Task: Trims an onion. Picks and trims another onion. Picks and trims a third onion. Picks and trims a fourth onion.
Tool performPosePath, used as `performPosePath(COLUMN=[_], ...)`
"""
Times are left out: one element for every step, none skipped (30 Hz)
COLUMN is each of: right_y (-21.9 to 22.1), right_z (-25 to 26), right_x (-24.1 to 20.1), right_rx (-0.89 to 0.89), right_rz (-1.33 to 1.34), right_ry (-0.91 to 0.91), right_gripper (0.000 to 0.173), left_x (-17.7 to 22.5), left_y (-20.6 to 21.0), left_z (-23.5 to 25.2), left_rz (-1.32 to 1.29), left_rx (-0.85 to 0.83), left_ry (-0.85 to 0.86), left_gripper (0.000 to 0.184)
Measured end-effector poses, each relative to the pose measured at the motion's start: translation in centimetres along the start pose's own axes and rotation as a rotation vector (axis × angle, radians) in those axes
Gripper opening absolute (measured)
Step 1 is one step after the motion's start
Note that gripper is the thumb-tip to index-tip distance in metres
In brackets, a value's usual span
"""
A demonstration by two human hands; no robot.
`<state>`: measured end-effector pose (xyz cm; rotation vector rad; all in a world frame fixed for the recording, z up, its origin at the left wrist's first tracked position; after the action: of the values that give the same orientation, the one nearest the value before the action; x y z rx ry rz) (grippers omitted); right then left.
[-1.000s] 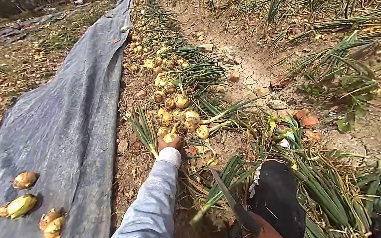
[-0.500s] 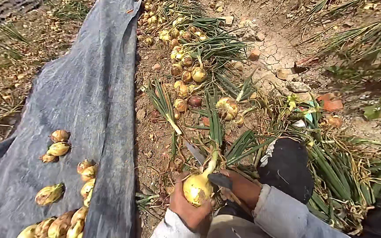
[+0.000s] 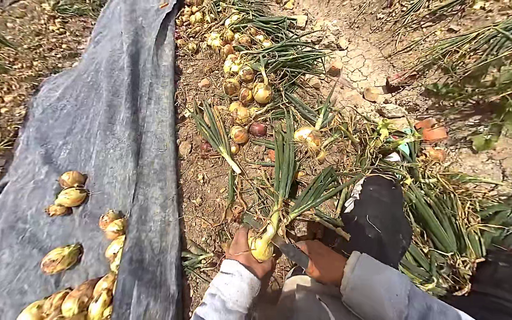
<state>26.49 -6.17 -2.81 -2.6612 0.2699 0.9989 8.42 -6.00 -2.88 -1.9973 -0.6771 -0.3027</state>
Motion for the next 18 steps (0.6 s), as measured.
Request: performPosePath(right_y=[0.4, 1.0, 1.7, 2.0, 1.5, 0.5, -0.3, -0.8, -1.7, -2.7, -3.6, -4.3, -4.9, -5.4, -5.9, -6.2, -6.4, -6.5], right_z=[-0.5, -1.0, -1.6, -2.1, -2.4, -2.7, -2.9, -3.0, -3.1, -3.3, -3.7, -4.2, -4.6, -5.3, -6.1, -6.9, -7.7, -8.5], right_x=[-0.5, -1.0, -1.3, -1.0, -0.4, 0.4, 1.0, 1.2, 1.0, 0.5, -0.1, -0.4, -0.4, -0.3, -0.1, 0.2, 0.6, 0.9], right_rx=[-0.034, -0.07, -0.092, -0.087, -0.044, 0.029, 0.103, 0.169, 0.232, 0.3, 0.352, 0.43, 0.508, 0.589, 0.673, 0.755, 0.825, 0.877], right_rz=[-0.012, -0.008, 0.007, 0.009, 0.003, 0.017, 0.052, 0.088, 0.12, 0.149, 0.176, 0.198, 0.225, 0.254, 0.285, 0.317, 0.353, 0.385], right_ry=[-0.001, -0.022, -0.044, -0.038, -0.021, -0.014, -0.021, -0.024, -0.015, -0.003, 0.016, 0.021, 0.011, -0.021, -0.07, -0.125, -0.175, -0.22], right_gripper=[0.035, 0.033, 0.03, 0.029, 0.029, 0.031, 0.032, 0.036, 0.044, 0.053, 0.06, 0.071, 0.079, 0.088, 0.094, 0.095, 0.095, 0.095], left_x=[-0.9, -2.6, -4.4, -6.0, -6.9, -7.3, -7.6, -7.8, -7.1, -5.3, -2.3, 1.1, 4.2, 6.6, 8.4, 9.5, 10.1, 10.4], left_y=[0.1, -0.3, -1.7, -3.5, -5.7, -7.6, -8.5, -8.5, -7.9, -6.7, -5.4, -4.1, -2.7, -1.2, 0.3, 1.8, 3.0, 3.7], left_z=[0.7, 1.7, 2.5, 2.7, 2.9, 3.2, 3.1, 3.0, 3.2, 3.3, 2.9, 1.7, 0.4, -0.6, -1.2, -1.5, -1.5, -1.3], left_rz=[0.044, 0.068, 0.062, -0.002, -0.116, -0.278, -0.507, -0.765, -1.006, -1.219, -1.421, -1.575, -1.66, -1.751, -1.815, -1.871, -1.877, -1.837], left_rx=[-0.025, -0.059, -0.066, -0.001, 0.109, 0.23, 0.325, 0.377, 0.389, 0.361, 0.293, 0.184, 0.064, -0.03, -0.106, -0.18, -0.258, -0.336], left_ry=[-0.064, -0.184, -0.301, -0.361, -0.36, -0.306, -0.219, -0.111, 0.008, 0.099, 0.142, 0.153, 0.159, 0.173, 0.208, 0.231, 0.25, 0.305], left_gripper=[0.108, 0.106, 0.106, 0.107, 0.107, 0.106, 0.103, 0.099, 0.095, 0.092, 0.081, 0.066, 0.06, 0.063, 0.062, 0.068, 0.072, 0.072])
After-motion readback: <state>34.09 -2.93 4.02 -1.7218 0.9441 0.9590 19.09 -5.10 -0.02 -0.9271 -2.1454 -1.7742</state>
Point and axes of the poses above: each hand's wrist, its own z-axis towards the middle knuckle, its own y-axis out of the palm, x = y × z, the point moved 7 cm from there along z, towards the middle knuckle, and after that the axes turned 7 degrees about -x, right-handed, at the moved point
